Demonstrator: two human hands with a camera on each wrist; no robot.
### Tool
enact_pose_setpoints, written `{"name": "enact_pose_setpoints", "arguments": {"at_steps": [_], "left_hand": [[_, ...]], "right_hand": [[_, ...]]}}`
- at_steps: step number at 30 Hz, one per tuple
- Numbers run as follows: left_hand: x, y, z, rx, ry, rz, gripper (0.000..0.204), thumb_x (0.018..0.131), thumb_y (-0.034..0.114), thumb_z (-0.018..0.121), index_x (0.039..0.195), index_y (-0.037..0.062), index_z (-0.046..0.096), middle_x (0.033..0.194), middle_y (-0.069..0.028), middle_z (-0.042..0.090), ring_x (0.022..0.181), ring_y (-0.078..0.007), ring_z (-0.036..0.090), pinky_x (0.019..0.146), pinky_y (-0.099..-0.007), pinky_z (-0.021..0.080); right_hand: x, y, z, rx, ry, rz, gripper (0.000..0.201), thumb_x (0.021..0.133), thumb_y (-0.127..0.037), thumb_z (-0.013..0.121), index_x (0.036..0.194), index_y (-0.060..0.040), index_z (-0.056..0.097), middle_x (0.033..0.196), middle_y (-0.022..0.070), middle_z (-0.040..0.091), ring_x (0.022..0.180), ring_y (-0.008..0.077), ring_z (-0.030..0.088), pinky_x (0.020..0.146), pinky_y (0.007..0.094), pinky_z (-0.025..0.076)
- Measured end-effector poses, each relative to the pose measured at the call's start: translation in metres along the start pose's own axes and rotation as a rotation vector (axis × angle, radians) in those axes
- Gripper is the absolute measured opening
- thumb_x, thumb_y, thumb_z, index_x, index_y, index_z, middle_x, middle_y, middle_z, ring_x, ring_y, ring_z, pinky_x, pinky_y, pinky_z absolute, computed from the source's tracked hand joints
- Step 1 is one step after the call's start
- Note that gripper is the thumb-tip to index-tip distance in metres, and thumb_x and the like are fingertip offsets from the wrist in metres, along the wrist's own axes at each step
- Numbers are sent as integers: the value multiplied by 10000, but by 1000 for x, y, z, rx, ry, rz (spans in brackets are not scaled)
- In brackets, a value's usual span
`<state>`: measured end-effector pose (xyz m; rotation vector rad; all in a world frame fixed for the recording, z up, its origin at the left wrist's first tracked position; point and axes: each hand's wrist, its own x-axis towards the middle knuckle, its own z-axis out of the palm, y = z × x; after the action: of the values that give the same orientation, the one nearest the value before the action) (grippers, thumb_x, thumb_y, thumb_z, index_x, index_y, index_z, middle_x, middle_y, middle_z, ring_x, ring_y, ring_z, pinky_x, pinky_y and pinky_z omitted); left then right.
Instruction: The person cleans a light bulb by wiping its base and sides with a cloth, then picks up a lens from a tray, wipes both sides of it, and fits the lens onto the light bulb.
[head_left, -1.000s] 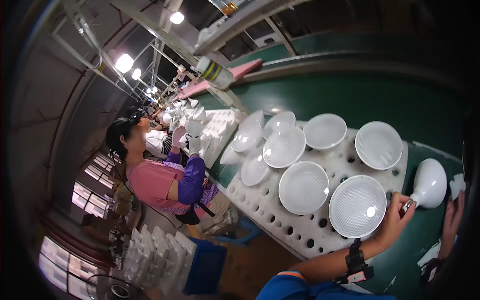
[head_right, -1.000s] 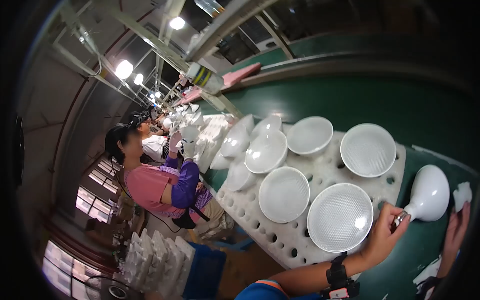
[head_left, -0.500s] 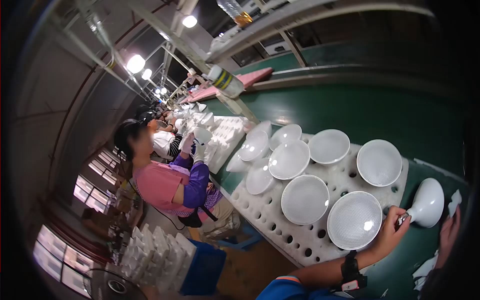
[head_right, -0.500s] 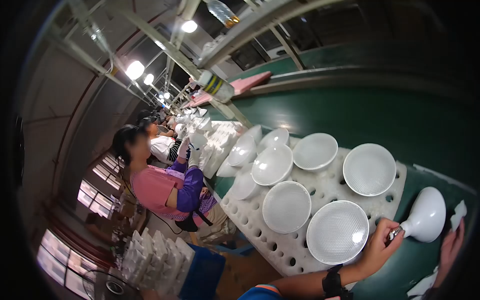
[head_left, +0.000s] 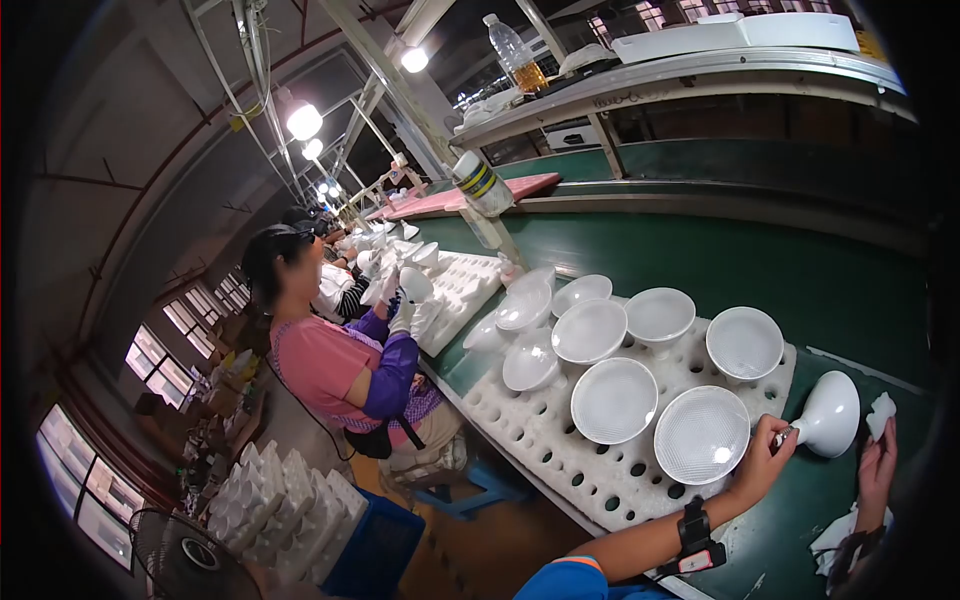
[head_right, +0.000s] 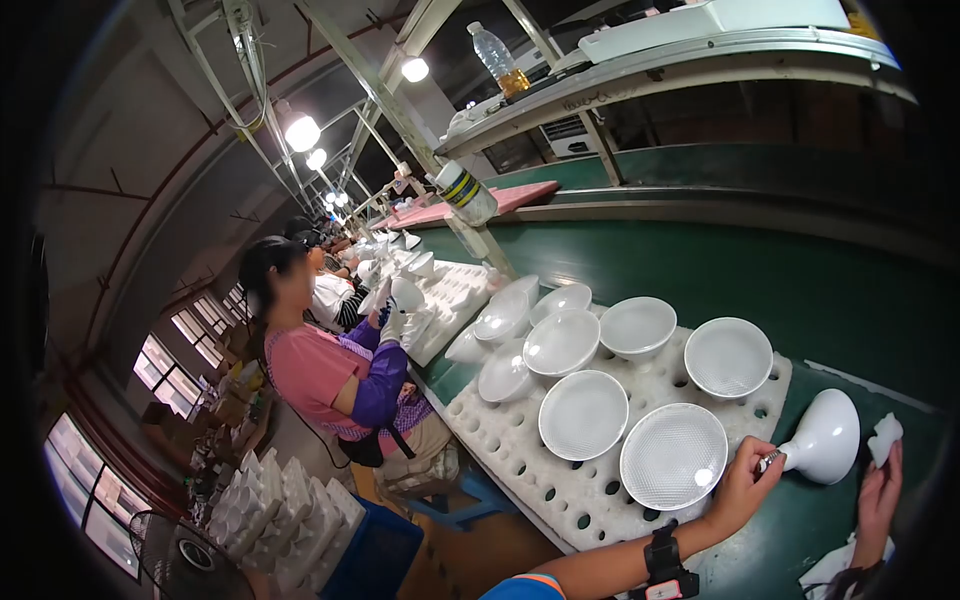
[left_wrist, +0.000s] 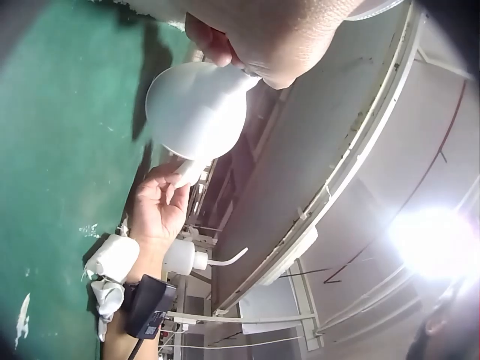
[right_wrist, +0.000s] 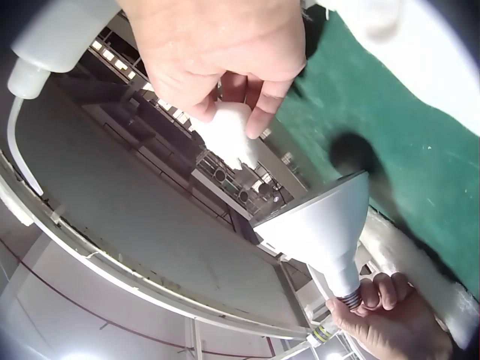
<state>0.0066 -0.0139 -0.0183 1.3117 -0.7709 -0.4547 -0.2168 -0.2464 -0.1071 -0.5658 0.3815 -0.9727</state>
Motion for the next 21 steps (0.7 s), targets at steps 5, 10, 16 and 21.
{"name": "enact_pose_setpoints", "arguments": {"at_steps": [5, 10, 16, 21], "left_hand": [[0, 3, -2, 3, -19, -7, 176, 939, 118, 566, 1030, 25, 447, 732, 23, 446, 633, -26, 382, 528, -206, 312], [-1, 3, -1, -37, -37, -26, 174, 941, 125, 565, 1031, 32, 448, 734, 26, 446, 631, -26, 378, 527, -207, 307], [0, 2, -1, -33, -44, -32, 171, 937, 126, 571, 1016, 36, 450, 713, 31, 439, 620, -28, 375, 524, -210, 303], [1, 4, 0, -36, -27, -20, 176, 932, 125, 579, 1007, 33, 449, 695, 35, 434, 610, -28, 373, 518, -212, 298]], "right_hand": [[7, 18, -26, -273, -103, -264, 389, 968, -113, 469, 1353, -57, 454, 1356, 30, 488, 1162, 131, 517, 887, 222, 468], [5, 4, -23, -57, -193, -34, 394, 966, -111, 465, 1354, -43, 450, 1385, 39, 459, 1218, 128, 471, 918, 218, 445], [4, 14, -31, -427, -180, -264, 443, 946, -12, 459, 1383, -34, 391, 1455, 73, 366, 1281, 172, 414, 1018, 250, 373], [7, 17, -46, -878, -232, -511, 471, 942, 46, 430, 1399, -19, 338, 1497, 124, 282, 1328, 248, 359, 1096, 324, 285]]}}
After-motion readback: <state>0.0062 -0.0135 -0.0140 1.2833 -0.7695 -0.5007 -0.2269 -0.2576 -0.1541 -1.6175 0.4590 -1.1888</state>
